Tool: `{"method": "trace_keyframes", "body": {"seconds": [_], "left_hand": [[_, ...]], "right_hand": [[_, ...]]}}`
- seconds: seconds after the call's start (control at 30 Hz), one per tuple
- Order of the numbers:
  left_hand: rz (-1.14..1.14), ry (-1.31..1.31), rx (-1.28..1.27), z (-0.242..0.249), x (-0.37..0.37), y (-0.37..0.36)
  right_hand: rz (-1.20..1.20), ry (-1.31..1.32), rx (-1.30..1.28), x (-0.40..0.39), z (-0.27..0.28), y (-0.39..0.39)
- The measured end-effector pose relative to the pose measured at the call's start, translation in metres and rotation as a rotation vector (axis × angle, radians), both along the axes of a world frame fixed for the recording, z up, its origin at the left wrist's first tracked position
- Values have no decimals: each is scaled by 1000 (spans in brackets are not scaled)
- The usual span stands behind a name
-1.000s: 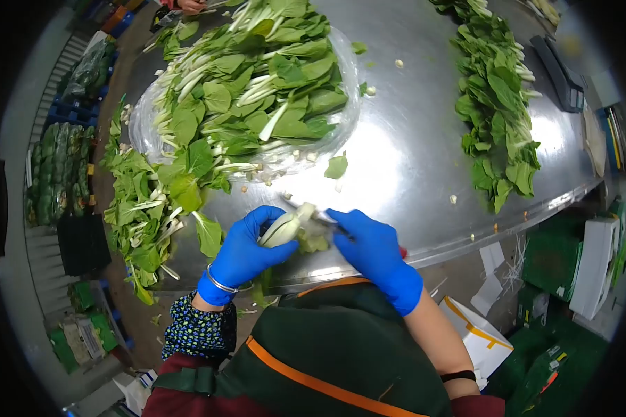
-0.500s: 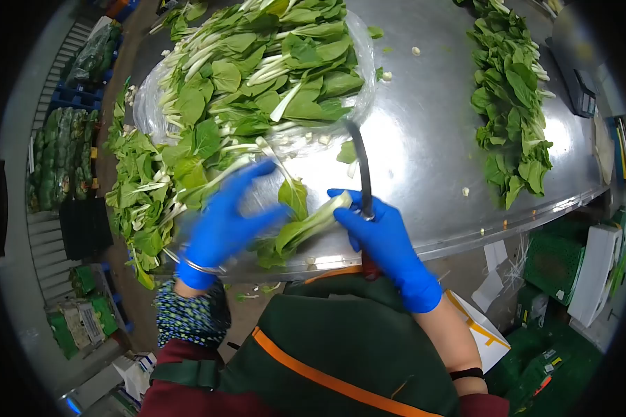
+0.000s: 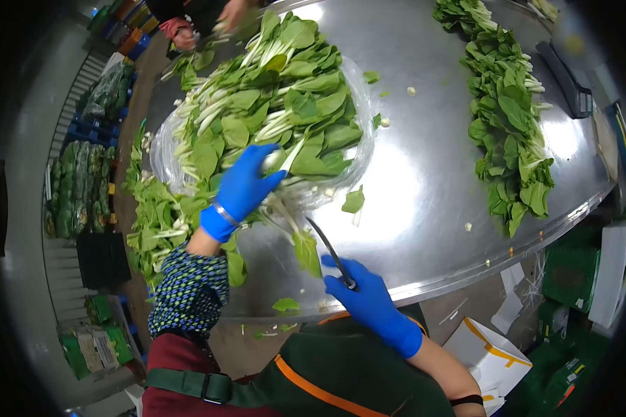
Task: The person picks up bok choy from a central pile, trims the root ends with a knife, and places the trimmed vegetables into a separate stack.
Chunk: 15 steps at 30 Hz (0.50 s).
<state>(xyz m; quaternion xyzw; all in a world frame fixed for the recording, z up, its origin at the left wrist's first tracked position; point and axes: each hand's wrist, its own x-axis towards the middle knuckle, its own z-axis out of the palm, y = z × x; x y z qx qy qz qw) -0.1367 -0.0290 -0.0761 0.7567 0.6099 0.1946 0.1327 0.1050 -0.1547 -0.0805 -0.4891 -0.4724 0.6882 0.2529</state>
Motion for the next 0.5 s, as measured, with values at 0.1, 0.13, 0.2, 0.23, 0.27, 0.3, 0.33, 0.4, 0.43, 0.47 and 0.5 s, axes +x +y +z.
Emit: {"method": "trace_keyframes", "body": {"seconds": [0.1,0.13,0.2,0.23,0.27,0.3,0.33,0.4,0.43,0.47,0.5], "left_hand": [[-147,117,108,-27,52,52],[-134,310,12,-36,68,71],[-128,498,-79,-56,74,110],[-40,516,-69,-69,69,129],[45,534,-63,-77,63,144],[11,547,-143,-76,55,153],[-21,559,-228,-77,47,157],[-45,537,-239,-78,41,155],[7,393,-270,-82,35,153],[55,252,-297,-83,29,150],[76,170,-181,-84,22,142]], "right_hand": [[-133,-34,-153,22,7,5],[-144,-44,-145,30,6,7],[-303,-100,-236,46,4,6],[-356,-100,-176,53,-6,0],[-370,-105,-180,60,-10,-4],[-405,-122,-193,66,-12,-8],[-435,-140,-208,71,-12,-11],[-443,-170,-274,74,-9,-9],[-438,-141,-272,73,-14,-9],[-437,-107,-269,72,-16,-9],[-444,-98,-264,71,-15,-8]]}}
